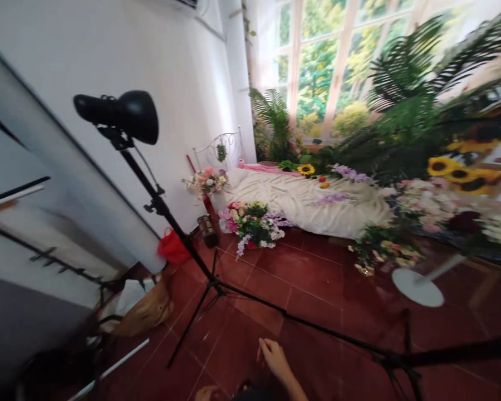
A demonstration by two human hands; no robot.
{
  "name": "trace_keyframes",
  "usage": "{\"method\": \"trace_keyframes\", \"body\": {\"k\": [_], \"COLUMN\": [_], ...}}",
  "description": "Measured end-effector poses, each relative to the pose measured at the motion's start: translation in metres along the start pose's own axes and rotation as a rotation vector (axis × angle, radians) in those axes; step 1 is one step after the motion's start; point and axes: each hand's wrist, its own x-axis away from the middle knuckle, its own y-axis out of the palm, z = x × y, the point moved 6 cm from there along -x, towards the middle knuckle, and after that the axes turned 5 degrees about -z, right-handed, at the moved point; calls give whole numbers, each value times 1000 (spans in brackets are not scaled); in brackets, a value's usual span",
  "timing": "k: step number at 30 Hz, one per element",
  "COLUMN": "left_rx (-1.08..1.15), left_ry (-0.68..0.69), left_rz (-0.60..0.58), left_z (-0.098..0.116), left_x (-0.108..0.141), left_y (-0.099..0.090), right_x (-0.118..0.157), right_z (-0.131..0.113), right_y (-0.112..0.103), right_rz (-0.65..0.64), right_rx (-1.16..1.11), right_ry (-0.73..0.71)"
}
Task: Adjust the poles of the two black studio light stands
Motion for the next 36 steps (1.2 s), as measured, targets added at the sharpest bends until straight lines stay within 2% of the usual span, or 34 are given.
{"method": "trace_keyframes", "body": {"k": [2, 3, 7, 10, 12, 14, 18, 21, 23, 25, 27, 29, 31, 33, 36], "left_rx": [167, 227, 312, 355, 399, 457, 542, 602, 649, 666, 656, 652, 673, 689, 688], "left_ry": [67, 104, 208, 271, 325, 395, 566, 758, 913, 1044, 1115, 1131, 1099, 1035, 941], "left_rz": [-187, -239, -264, -278, -278, -264, -159, 4, 118, 173, 151, 104, 96, 117, 137], "left_z": [1, 4, 22, 54, 86, 128, 229, 315, 371, 424, 468, 499, 516, 520, 520], "left_x": [-12, -19, -53, -75, -82, -84, -83, -81, -78, -73, -72, -74, -81, -91, -104], "left_y": [9, 10, -4, -18, -29, -44, -88, -130, -155, -169, -171, -165, -159, -155, -151], "right_x": [-12, -19, -46, -67, -85, -107, -165, -216, -251, -283, -308, -327, -338, -344, -355], "right_z": [-18, -27, -56, -70, -79, -92, -137, -188, -229, -272, -311, -341, -360, -371, -378], "right_y": [27, 36, 74, 100, 112, 120, 134, 144, 151, 157, 165, 175, 188, 200, 213], "right_rz": [-55, -65, -148, -244, -287, -319, -383, -414, -423, -394, -349, -347, -387, -437, -513], "right_rx": [91, 117, 167, 217, 234, 234, 251, 306, 375, 457, 537, 615, 710, 831, 1011], "right_ry": [-19, -26, -69, -81, -90, -111, -194, -272, -374, -523, -653, -737, -798, -828, -756]}}
